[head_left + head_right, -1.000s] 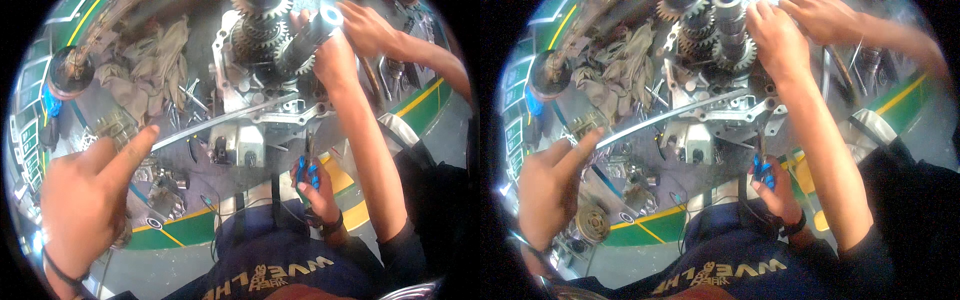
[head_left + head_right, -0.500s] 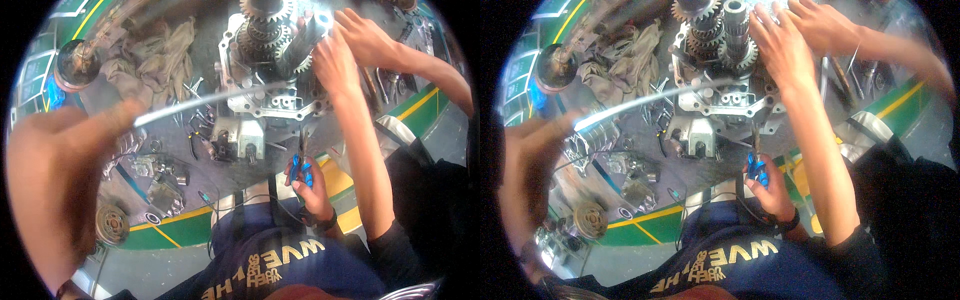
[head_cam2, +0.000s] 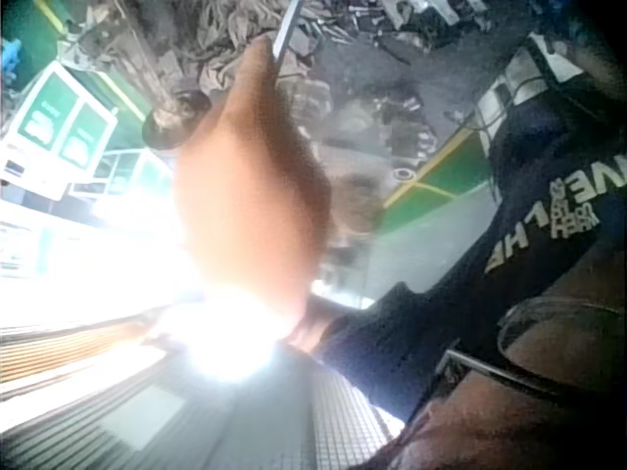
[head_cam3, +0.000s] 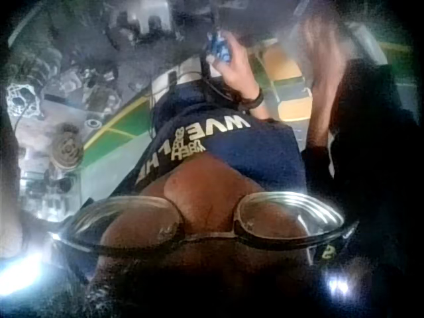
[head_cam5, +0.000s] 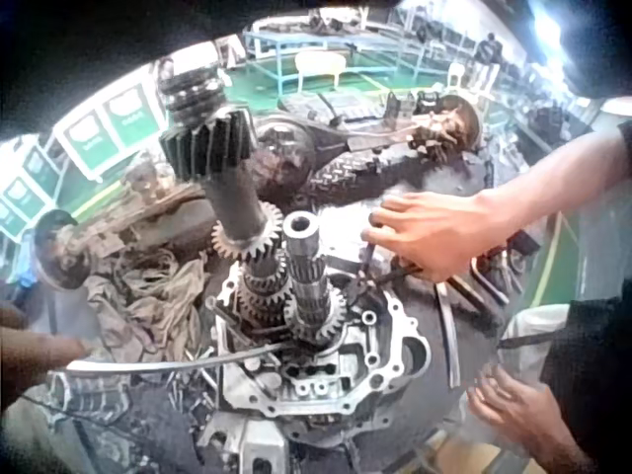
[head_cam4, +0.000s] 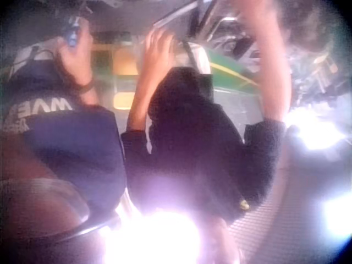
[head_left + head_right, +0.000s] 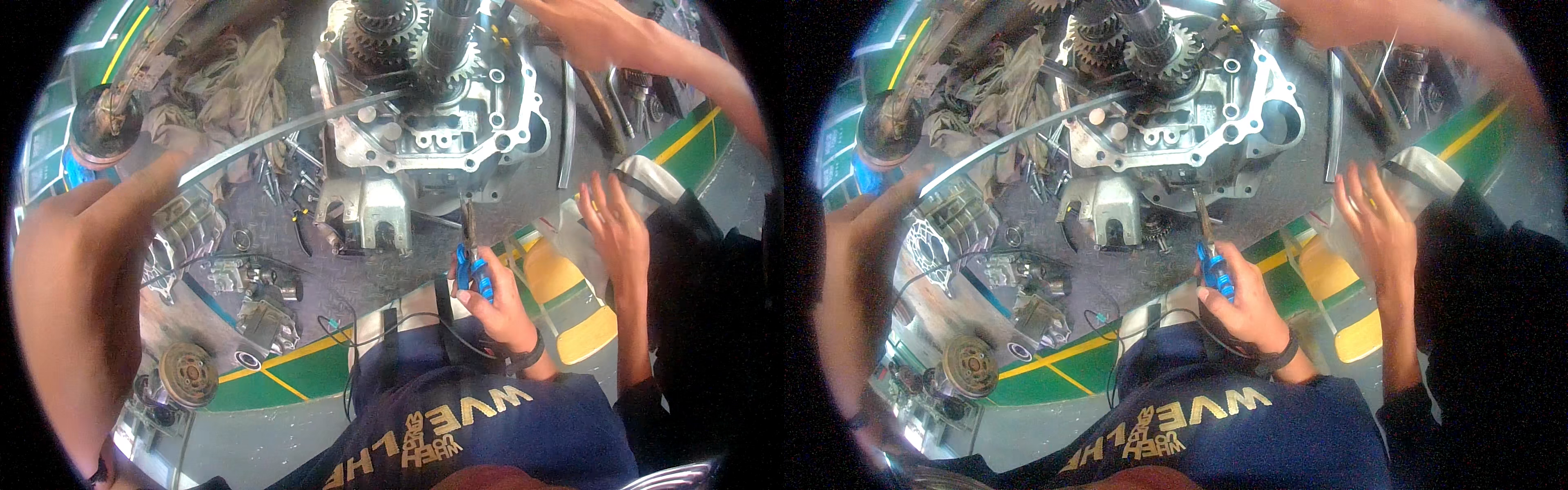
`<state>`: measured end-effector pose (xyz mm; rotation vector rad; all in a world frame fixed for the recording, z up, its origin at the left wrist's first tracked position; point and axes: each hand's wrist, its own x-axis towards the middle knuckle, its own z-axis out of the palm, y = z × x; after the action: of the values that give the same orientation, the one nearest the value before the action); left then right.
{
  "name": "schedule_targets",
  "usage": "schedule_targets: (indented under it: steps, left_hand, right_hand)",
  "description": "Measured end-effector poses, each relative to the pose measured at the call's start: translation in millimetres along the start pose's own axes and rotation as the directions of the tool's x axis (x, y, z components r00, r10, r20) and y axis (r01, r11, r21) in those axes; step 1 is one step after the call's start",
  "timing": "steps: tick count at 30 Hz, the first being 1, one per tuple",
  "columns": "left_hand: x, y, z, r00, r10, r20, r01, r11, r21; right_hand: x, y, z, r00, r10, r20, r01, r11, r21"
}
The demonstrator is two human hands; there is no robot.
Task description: The person works with a partner to disassemble a gear assembly from a metal housing on a workbench, using a screwdriver and pliers to manipulate internal components.
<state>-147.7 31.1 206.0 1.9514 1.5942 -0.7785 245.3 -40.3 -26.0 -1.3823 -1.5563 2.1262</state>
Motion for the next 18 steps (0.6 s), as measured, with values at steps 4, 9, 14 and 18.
schedule_targets:
  steps: [4, 9, 14, 18]
  left_hand:
    - [0, 9, -7, 0.999, -0.016, 0.051, 0.016, 1.000, 0.011]
    - [5, 20, -13, 0.994, -0.076, 0.073, 0.073, 0.996, 0.046]
    - [11, 26, -17, 0.989, -0.120, 0.082, 0.114, 0.990, 0.077]
    - [11, 29, -22, 0.985, -0.149, 0.090, 0.141, 0.986, 0.092]
  right_hand:
    - [-1, 1, -2, 1.000, -0.020, 0.016, 0.021, 0.999, -0.032]
    - [-2, 2, -4, 0.999, -0.035, -0.014, 0.034, 0.999, -0.016]
    - [1, 6, -9, 0.999, -0.045, 0.008, 0.046, 0.999, -0.021]
    - [1, 6, -10, 0.999, -0.043, 0.001, 0.043, 0.999, 0.012]
